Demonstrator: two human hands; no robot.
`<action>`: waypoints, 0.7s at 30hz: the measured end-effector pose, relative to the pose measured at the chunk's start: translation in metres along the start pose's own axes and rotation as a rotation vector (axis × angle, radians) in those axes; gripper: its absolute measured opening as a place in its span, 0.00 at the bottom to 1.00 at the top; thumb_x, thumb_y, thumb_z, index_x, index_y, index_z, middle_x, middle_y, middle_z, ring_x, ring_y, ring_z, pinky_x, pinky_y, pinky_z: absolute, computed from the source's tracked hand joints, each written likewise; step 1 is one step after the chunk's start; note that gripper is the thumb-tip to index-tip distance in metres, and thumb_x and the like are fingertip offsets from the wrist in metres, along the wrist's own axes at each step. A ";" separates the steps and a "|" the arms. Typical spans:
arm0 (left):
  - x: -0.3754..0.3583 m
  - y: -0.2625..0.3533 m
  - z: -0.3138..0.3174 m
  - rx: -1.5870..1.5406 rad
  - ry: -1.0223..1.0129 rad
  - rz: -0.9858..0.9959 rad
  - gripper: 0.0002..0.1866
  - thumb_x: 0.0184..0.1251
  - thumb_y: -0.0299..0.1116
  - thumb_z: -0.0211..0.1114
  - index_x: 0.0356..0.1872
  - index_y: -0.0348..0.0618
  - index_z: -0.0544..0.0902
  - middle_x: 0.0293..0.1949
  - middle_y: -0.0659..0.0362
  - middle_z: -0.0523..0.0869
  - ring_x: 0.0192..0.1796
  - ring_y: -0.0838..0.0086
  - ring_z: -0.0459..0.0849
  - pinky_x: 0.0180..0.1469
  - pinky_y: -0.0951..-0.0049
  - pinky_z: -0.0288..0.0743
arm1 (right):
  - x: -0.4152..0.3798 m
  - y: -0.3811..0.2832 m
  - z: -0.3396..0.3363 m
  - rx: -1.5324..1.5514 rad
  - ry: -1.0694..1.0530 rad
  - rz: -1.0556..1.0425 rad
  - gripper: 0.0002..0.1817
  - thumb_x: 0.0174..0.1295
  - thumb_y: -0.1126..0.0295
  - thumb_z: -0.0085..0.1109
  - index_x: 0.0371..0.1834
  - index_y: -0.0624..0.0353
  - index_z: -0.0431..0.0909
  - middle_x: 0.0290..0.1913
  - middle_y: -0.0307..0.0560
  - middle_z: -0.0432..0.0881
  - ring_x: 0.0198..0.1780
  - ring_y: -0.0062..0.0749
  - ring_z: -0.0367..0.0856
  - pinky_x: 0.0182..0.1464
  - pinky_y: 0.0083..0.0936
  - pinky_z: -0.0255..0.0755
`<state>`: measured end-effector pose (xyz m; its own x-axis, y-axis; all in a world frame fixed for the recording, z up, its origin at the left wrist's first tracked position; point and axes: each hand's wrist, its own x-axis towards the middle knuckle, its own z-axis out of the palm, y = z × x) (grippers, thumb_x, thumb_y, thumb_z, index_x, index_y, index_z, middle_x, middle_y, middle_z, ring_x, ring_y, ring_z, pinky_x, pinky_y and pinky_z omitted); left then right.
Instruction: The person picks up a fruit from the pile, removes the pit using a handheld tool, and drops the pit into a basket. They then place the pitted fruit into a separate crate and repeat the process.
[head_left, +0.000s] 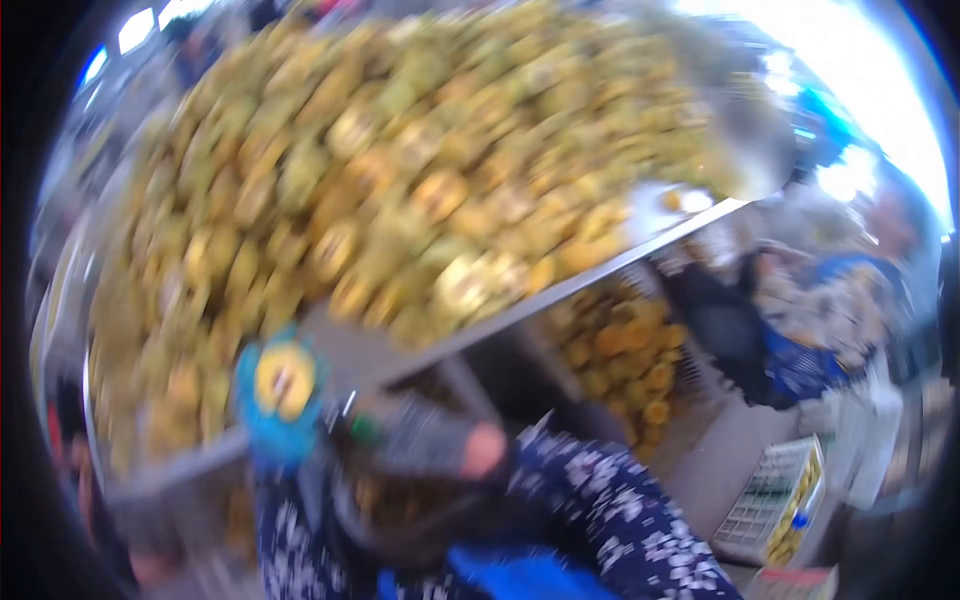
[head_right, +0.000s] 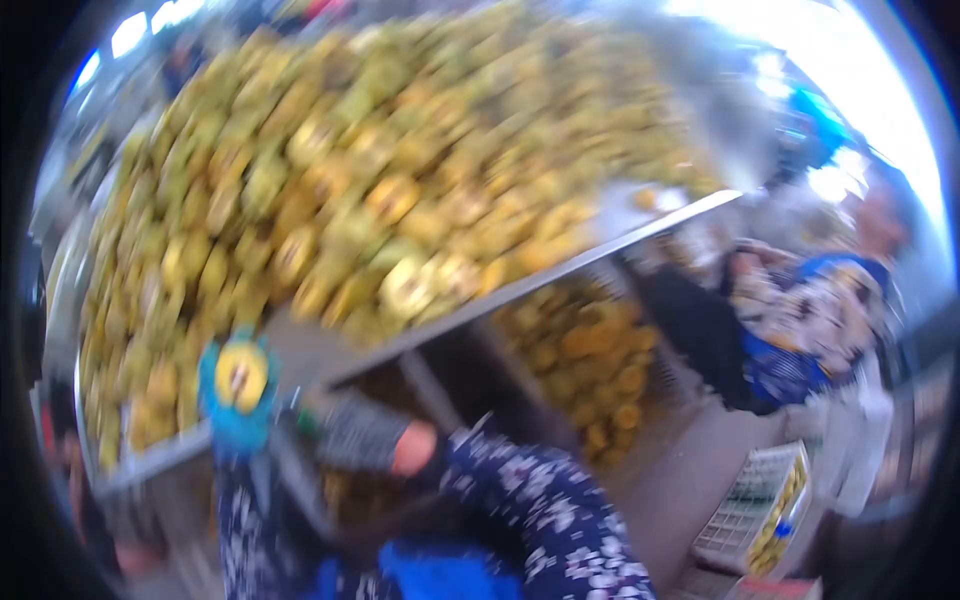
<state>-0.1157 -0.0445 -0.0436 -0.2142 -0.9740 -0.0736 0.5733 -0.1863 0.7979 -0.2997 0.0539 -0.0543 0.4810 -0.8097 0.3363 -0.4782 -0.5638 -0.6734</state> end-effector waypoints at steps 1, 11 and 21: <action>-0.007 0.000 0.006 0.087 -0.009 0.032 0.24 0.74 0.44 0.49 0.60 0.34 0.72 0.50 0.47 0.82 0.49 0.60 0.83 0.46 0.64 0.82 | 0.010 -0.018 -0.010 0.215 0.106 0.140 0.16 0.63 0.67 0.57 0.51 0.64 0.72 0.46 0.55 0.80 0.47 0.45 0.79 0.49 0.33 0.74; -0.026 0.000 0.030 -0.153 -0.027 -0.043 0.21 0.74 0.40 0.50 0.55 0.32 0.74 0.47 0.48 0.82 0.46 0.62 0.83 0.51 0.63 0.79 | 0.030 -0.024 0.007 0.077 0.214 0.300 0.20 0.56 0.68 0.65 0.50 0.60 0.70 0.35 0.56 0.81 0.38 0.55 0.82 0.37 0.42 0.75; -0.032 -0.012 0.037 0.058 -0.060 0.139 0.20 0.73 0.37 0.50 0.56 0.30 0.73 0.45 0.48 0.83 0.45 0.63 0.83 0.51 0.65 0.78 | 0.030 -0.021 0.010 0.105 0.206 0.378 0.22 0.57 0.73 0.63 0.53 0.61 0.67 0.35 0.58 0.82 0.39 0.57 0.82 0.39 0.41 0.76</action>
<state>-0.1453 -0.0062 -0.0290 -0.1843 -0.9800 0.0744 0.5545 -0.0412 0.8312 -0.2682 0.0430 -0.0371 0.1247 -0.9774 0.1707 -0.5099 -0.2107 -0.8340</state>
